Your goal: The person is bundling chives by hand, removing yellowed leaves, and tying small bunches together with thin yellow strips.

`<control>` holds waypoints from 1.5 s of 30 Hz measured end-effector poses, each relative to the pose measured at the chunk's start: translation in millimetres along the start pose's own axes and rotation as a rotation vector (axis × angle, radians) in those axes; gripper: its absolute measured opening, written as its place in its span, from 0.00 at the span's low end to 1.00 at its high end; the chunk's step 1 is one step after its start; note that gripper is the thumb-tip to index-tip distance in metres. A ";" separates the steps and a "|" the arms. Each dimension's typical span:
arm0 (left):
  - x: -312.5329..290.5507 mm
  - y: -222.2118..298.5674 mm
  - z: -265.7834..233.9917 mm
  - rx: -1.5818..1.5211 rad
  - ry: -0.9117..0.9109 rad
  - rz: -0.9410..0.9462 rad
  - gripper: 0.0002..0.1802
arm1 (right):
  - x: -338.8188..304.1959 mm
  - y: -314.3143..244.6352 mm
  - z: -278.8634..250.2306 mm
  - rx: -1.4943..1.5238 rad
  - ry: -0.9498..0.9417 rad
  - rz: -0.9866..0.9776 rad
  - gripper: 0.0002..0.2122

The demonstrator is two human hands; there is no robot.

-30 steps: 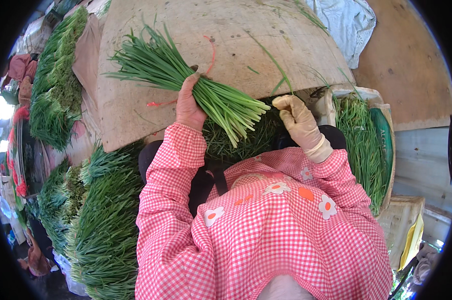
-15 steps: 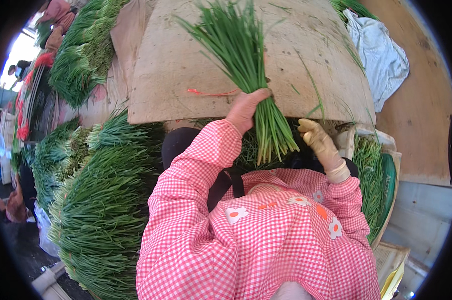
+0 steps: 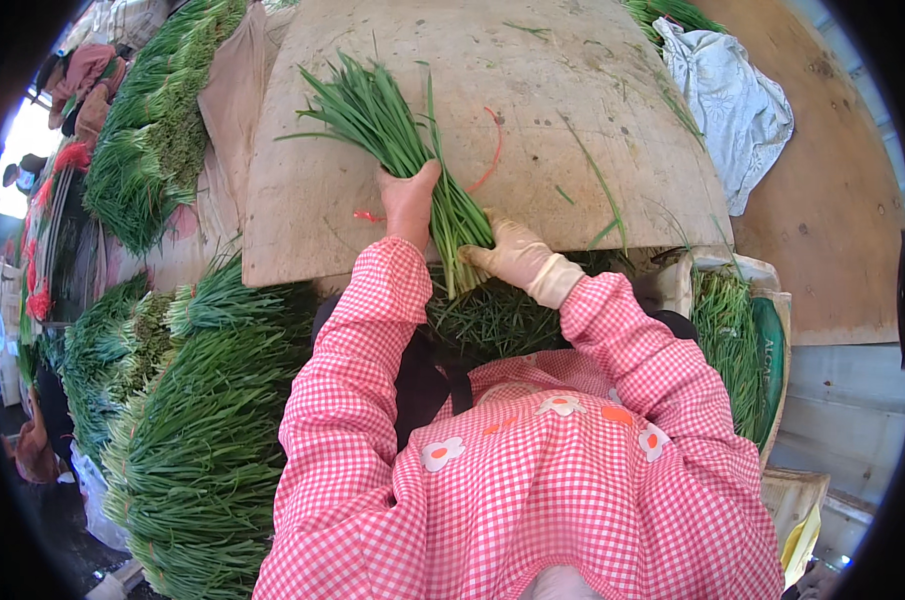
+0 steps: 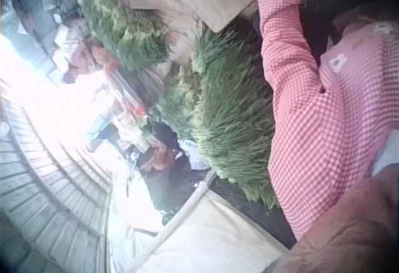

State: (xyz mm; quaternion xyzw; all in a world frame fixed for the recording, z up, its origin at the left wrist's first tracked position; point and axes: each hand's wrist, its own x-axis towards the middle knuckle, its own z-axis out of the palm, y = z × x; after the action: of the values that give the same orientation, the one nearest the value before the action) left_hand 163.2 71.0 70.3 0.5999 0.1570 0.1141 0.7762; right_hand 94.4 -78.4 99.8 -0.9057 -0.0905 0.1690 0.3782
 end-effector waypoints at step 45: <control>52.1 21.9 -128.4 1.352 -0.302 0.843 0.06 | 38.9 -2.0 -25.7 -0.094 -0.142 -0.027 0.18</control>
State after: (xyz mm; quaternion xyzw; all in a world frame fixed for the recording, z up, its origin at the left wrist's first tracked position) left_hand 162.7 210.6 56.3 0.9569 -0.1538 0.1953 0.1504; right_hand 140.0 -82.5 108.9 -0.9069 -0.1372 0.2230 0.3302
